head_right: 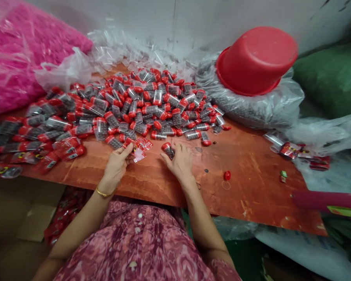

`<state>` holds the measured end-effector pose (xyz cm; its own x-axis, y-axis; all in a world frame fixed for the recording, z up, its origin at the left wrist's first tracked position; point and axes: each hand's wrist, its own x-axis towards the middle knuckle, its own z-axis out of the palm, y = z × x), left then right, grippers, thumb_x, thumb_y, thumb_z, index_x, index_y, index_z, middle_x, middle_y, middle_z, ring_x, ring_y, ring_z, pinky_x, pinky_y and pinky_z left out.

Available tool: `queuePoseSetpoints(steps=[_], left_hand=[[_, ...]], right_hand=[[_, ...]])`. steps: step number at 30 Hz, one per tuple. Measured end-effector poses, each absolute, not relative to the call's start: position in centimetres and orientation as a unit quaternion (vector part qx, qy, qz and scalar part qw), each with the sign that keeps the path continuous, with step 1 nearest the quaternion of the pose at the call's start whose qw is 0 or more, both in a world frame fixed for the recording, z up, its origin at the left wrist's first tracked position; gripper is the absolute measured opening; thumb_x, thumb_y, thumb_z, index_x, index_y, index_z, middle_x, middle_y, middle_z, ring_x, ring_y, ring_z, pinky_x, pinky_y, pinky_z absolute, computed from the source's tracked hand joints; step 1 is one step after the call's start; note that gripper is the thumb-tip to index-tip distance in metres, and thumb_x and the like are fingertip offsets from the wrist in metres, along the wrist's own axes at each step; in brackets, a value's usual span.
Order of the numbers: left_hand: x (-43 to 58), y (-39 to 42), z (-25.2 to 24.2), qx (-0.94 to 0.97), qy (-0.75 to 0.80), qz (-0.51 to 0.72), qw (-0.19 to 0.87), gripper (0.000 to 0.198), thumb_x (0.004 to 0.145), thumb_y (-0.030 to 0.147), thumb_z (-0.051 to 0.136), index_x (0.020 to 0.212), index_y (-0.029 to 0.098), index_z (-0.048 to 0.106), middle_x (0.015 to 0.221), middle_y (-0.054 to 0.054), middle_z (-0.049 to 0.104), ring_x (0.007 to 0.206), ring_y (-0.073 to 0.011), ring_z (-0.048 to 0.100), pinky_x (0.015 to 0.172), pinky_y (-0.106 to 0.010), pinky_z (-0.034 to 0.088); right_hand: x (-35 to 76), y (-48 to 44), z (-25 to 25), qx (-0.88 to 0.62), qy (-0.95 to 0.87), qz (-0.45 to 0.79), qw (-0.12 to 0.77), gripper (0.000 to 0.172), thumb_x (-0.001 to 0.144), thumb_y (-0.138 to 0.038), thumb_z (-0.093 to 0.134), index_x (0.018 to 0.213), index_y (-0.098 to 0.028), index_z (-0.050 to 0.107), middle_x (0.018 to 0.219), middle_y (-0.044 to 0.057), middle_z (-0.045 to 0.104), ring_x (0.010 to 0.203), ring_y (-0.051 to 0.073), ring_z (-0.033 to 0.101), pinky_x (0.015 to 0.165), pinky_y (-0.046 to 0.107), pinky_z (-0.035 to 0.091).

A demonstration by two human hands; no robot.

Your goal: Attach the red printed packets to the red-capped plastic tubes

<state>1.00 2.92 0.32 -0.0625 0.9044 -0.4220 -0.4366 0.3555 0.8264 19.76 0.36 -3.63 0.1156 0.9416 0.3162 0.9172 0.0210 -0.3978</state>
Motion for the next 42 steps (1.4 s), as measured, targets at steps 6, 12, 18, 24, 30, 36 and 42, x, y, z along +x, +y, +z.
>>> queuePoseSetpoints(steps=[6,12,18,24,30,36,42], left_hand=[[1.5,2.6,0.1,0.209,0.486,0.506,0.682,0.035,0.048,0.038,0.082,0.069,0.014,0.068,0.067,-0.001,0.069,0.054,-0.008,0.057,0.052,-0.019,0.043],[1.0,2.2,0.3,0.15,0.515,0.466,0.704,0.03,0.053,0.036,0.082,0.065,0.015,0.064,0.055,0.003,0.062,0.046,-0.0058,0.052,0.044,-0.018,0.036],[1.5,1.7,0.6,0.181,0.511,0.444,0.713,0.03,0.056,0.039,0.08,0.059,0.015,0.061,0.05,0.003,0.059,0.042,-0.0058,0.049,0.041,-0.018,0.034],[1.4,1.1,0.2,0.255,0.491,0.436,0.709,0.036,0.052,0.044,0.08,0.063,0.013,0.065,0.052,0.002,0.061,0.046,-0.0066,0.051,0.047,-0.019,0.04],[1.0,1.0,-0.2,0.307,0.499,0.442,0.68,0.039,0.049,0.047,0.08,0.06,0.012,0.065,0.051,0.002,0.06,0.044,-0.0056,0.048,0.046,-0.019,0.038],[1.4,1.0,-0.5,0.329,0.485,0.484,0.65,0.033,0.052,0.039,0.08,0.067,0.013,0.068,0.063,0.002,0.066,0.057,-0.0076,0.056,0.059,-0.02,0.046],[2.3,0.5,-0.4,0.221,0.475,0.466,0.712,0.043,0.039,0.039,0.085,0.067,0.012,0.066,0.065,0.0,0.067,0.058,-0.0099,0.059,0.064,-0.025,0.051]], right_hand=[[21.4,0.4,-6.1,-0.707,-0.69,-0.014,0.153,0.037,0.086,-0.034,0.046,0.112,-0.009,0.055,0.105,0.019,0.062,0.093,0.029,0.053,0.08,0.04,0.038],[20.2,-1.5,-4.6,-0.643,-0.653,0.193,0.351,0.04,0.091,-0.044,0.03,0.081,-0.017,0.059,0.07,0.007,0.061,0.064,0.019,0.055,0.063,0.033,0.043],[18.0,-5.0,-0.5,-0.551,-0.469,0.523,0.45,0.051,0.084,-0.063,0.036,0.06,-0.02,0.049,0.04,-0.004,0.044,0.035,0.009,0.034,0.038,0.024,0.027],[17.6,-4.5,0.4,-0.551,-0.45,0.579,0.4,0.057,0.078,-0.066,0.044,0.046,-0.02,0.04,0.034,-0.005,0.037,0.033,0.006,0.032,0.035,0.02,0.024],[17.1,-3.5,-0.3,-0.564,-0.366,0.621,0.403,0.053,0.074,-0.067,0.047,0.049,-0.02,0.042,0.03,-0.008,0.031,0.026,0.005,0.028,0.03,0.019,0.022],[16.0,-3.4,-0.1,-0.563,-0.409,0.566,0.443,0.056,0.074,-0.07,0.046,0.049,-0.02,0.041,0.034,-0.006,0.038,0.029,0.005,0.034,0.032,0.018,0.027],[14.5,-3.7,-0.4,-0.566,-0.442,0.511,0.472,0.047,0.079,-0.066,0.042,0.071,-0.02,0.05,0.045,-0.007,0.047,0.033,0.006,0.042,0.034,0.019,0.032]])
